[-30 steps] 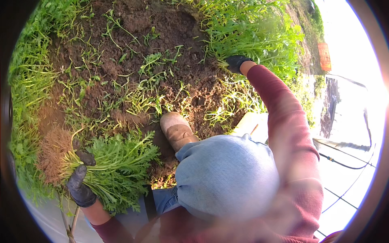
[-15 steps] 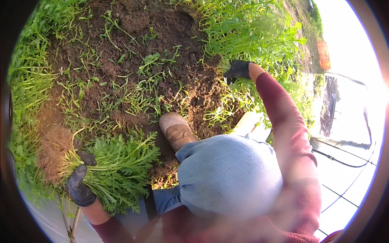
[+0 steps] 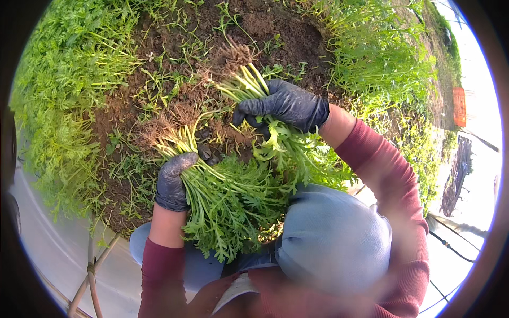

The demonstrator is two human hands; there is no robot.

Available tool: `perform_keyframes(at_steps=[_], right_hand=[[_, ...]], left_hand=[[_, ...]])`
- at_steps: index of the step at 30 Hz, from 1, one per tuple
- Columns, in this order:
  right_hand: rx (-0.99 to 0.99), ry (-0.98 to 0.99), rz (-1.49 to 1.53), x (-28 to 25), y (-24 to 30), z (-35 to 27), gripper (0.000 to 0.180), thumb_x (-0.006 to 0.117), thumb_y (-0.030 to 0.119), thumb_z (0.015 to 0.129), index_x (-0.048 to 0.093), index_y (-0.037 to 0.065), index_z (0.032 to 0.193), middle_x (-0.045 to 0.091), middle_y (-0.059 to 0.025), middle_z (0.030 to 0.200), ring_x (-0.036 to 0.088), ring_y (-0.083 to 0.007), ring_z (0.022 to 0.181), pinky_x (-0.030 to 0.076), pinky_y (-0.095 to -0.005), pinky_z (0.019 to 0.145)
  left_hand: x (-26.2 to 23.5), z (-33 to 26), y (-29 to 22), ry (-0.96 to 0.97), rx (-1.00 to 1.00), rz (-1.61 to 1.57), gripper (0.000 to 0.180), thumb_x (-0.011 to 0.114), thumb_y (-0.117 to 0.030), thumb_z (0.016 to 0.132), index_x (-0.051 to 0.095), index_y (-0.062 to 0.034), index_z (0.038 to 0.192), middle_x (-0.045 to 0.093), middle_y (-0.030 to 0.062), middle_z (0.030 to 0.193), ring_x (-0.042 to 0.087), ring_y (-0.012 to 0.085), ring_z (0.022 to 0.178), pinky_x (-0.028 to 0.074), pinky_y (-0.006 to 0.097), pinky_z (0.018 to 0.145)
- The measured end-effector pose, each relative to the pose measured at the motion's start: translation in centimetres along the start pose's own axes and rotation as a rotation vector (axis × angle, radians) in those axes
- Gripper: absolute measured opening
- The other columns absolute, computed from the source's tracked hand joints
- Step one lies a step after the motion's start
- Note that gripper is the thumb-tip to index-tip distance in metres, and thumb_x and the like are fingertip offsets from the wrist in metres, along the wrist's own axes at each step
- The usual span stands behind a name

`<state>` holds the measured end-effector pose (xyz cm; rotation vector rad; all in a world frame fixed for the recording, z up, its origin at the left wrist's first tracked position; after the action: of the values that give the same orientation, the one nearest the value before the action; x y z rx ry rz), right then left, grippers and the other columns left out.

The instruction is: The person harvests carrot tops by hand from a greenhouse bed, gathers them into bunches, and ties them with rubber bands. The person places the tied bunches into a white container.

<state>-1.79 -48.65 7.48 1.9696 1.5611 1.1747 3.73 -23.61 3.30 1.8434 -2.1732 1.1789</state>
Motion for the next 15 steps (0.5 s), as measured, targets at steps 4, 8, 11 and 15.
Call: perform_keyframes(at_steps=[4, 8, 11, 15], right_hand=[[-0.054, -0.110, -0.281, 7.7, -1.1, 3.8, 0.054, 0.057, 0.045, 0.087, 0.054, -0.003, 0.112, 0.062, -0.0102, 0.084, 0.057, -0.0135, 0.075, 0.047, -0.0300, 0.066], [-0.022, -0.236, -0.695, 11.5, -1.2, 5.0, 0.074, 0.037, 0.060, 0.088, 0.046, -0.007, 0.118, 0.060, -0.0261, 0.096, 0.059, -0.0382, 0.092, 0.045, -0.0423, 0.082], [-0.118, -0.200, -0.668, 12.6, -0.7, 6.2, 0.071, 0.032, 0.057, 0.091, 0.046, -0.008, 0.118, 0.052, -0.0317, 0.111, 0.049, -0.0405, 0.111, 0.038, -0.0437, 0.093], [-0.301, -0.208, -0.755, 14.7, 0.2, 8.4, 0.074, 0.023, 0.059, 0.092, 0.048, -0.005, 0.120, 0.042, -0.0305, 0.128, 0.017, -0.0439, 0.133, 0.017, -0.0454, 0.110]], left_hand=[[-0.1, -0.5, -0.3, 0.137, -0.054, -0.265, 0.037, 0.057, -0.017, 0.077, 0.057, 0.0052, 0.107, 0.062, 0.0169, 0.100, 0.062, 0.0270, 0.088, 0.051, 0.037, 0.080], [-0.9, -0.9, -0.4, 0.051, 0.006, -0.315, 0.031, 0.062, -0.006, 0.081, 0.058, 0.0021, 0.111, 0.061, 0.0098, 0.108, 0.059, 0.0193, 0.095, 0.049, 0.032, 0.084], [-1.5, -0.9, -0.9, 0.008, 0.198, -0.116, 0.035, 0.056, -0.011, 0.085, 0.053, 0.0019, 0.118, 0.060, 0.0112, 0.110, 0.060, 0.0202, 0.096, 0.050, 0.034, 0.083], [-1.8, -1.0, -2.7, 0.015, 0.464, -0.080, 0.044, 0.065, 0.002, 0.077, 0.051, -0.0009, 0.119, 0.059, 0.0093, 0.111, 0.058, 0.0191, 0.094, 0.050, 0.034, 0.081]])
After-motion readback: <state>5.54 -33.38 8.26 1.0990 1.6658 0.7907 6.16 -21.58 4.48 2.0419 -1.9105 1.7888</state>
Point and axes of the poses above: each hand's wrist, its own z-axis towards the middle knuckle, its own x-axis out of the palm, y = z × x, the point moved 3 cm from there along z, towards the middle knuckle
